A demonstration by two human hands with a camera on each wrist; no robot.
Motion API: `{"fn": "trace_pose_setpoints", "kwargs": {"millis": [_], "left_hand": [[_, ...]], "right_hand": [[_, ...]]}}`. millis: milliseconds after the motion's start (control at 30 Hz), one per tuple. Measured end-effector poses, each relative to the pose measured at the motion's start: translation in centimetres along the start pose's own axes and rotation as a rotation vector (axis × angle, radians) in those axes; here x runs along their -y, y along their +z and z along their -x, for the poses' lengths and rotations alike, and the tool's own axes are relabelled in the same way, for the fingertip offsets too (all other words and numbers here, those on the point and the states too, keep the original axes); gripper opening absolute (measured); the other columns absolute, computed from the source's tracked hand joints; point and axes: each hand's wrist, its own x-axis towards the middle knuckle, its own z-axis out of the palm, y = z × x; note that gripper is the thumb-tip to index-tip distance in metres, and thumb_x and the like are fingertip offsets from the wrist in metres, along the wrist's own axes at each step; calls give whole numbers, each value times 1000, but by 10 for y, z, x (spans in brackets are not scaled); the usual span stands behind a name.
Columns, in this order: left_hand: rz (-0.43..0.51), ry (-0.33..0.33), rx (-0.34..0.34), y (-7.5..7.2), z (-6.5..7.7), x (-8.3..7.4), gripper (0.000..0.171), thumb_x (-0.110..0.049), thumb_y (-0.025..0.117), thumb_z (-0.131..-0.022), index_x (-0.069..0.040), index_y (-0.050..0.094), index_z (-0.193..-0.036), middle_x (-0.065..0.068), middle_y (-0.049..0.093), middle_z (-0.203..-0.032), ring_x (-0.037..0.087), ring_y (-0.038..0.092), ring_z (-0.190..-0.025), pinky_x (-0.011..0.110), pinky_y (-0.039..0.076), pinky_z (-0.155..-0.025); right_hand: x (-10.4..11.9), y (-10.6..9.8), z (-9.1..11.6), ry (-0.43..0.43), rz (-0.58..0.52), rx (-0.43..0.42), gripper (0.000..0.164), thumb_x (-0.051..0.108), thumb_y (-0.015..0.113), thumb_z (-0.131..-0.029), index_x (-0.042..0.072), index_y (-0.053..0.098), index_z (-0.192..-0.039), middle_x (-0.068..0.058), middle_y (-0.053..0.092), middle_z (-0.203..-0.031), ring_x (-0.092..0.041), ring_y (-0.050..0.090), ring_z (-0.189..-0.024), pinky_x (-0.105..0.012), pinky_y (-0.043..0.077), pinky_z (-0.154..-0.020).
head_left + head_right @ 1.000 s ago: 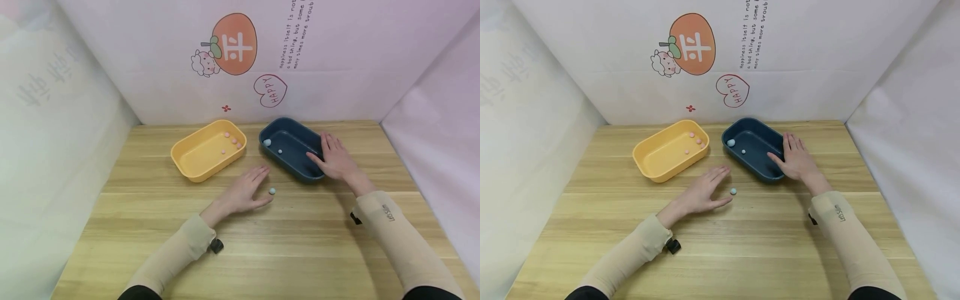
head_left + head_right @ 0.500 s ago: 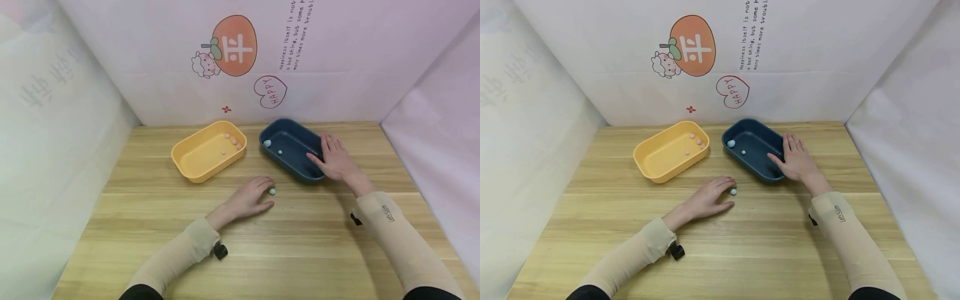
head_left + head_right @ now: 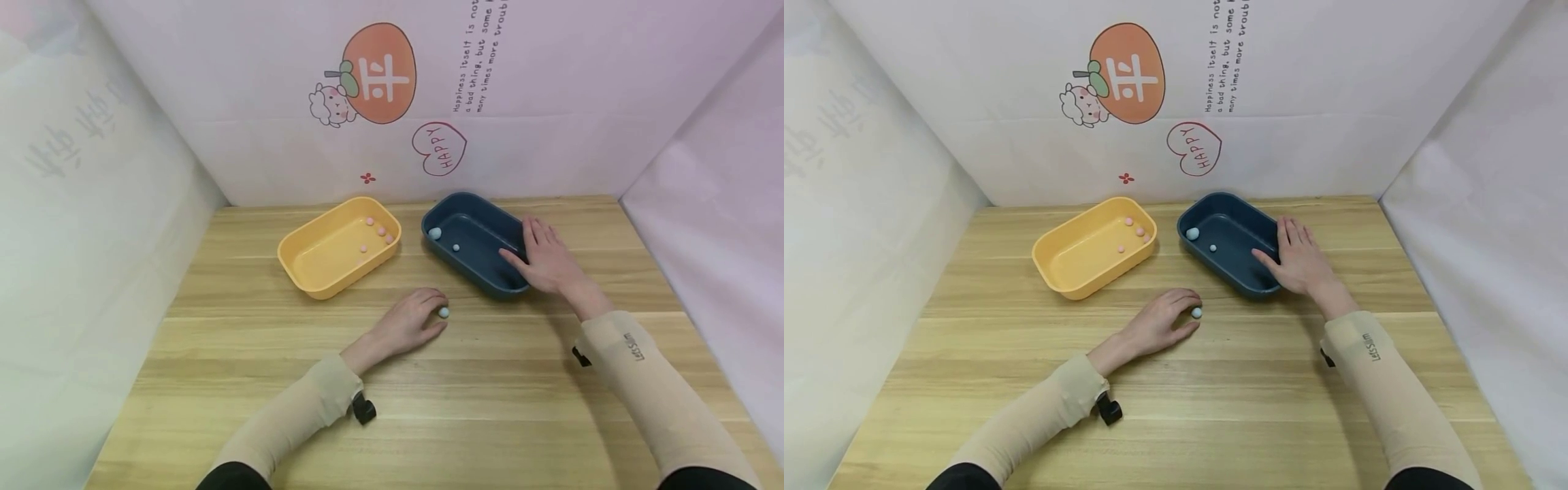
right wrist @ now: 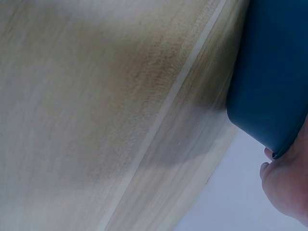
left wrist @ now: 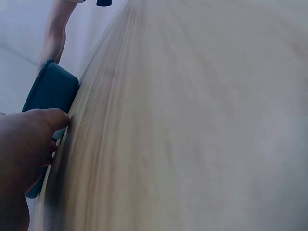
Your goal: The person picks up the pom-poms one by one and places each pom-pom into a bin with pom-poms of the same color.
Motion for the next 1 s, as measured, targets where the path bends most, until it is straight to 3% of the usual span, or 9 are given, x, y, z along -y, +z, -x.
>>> {"fn": "trace_pose_setpoints", "kwargs": {"millis": [433, 700, 1000], "left_hand": [[-16, 22, -54, 1, -2, -3, 17, -16, 76, -104, -6, 76, -118, 10, 77, -129, 25, 71, -128, 37, 58, -116], [-33, 38, -92, -1, -4, -4, 18, -17, 76, -104, -5, 77, -118, 10, 78, -126, 24, 72, -124, 36, 59, -113], [-90, 69, -195, -11, -12, -7, 22, -17, 75, -105, -2, 76, -120, 11, 78, -124, 25, 74, -121, 36, 60, -112]], "right_hand": [[-2, 1, -2, 4, 18, 19, 105, 69, 33, -113, -8, -8, -171, -35, -2, -181, -53, -3, -171, -68, 2, -140], [-2, 1, -2, 6, 16, 22, 105, 69, 33, -113, -7, -10, -171, -34, -4, -182, -53, -3, -171, -68, 2, -140], [-1, 0, -3, 8, 22, 23, 105, 69, 33, -113, -8, -9, -171, -34, -3, -182, -53, -1, -171, -67, 2, -140]]}}
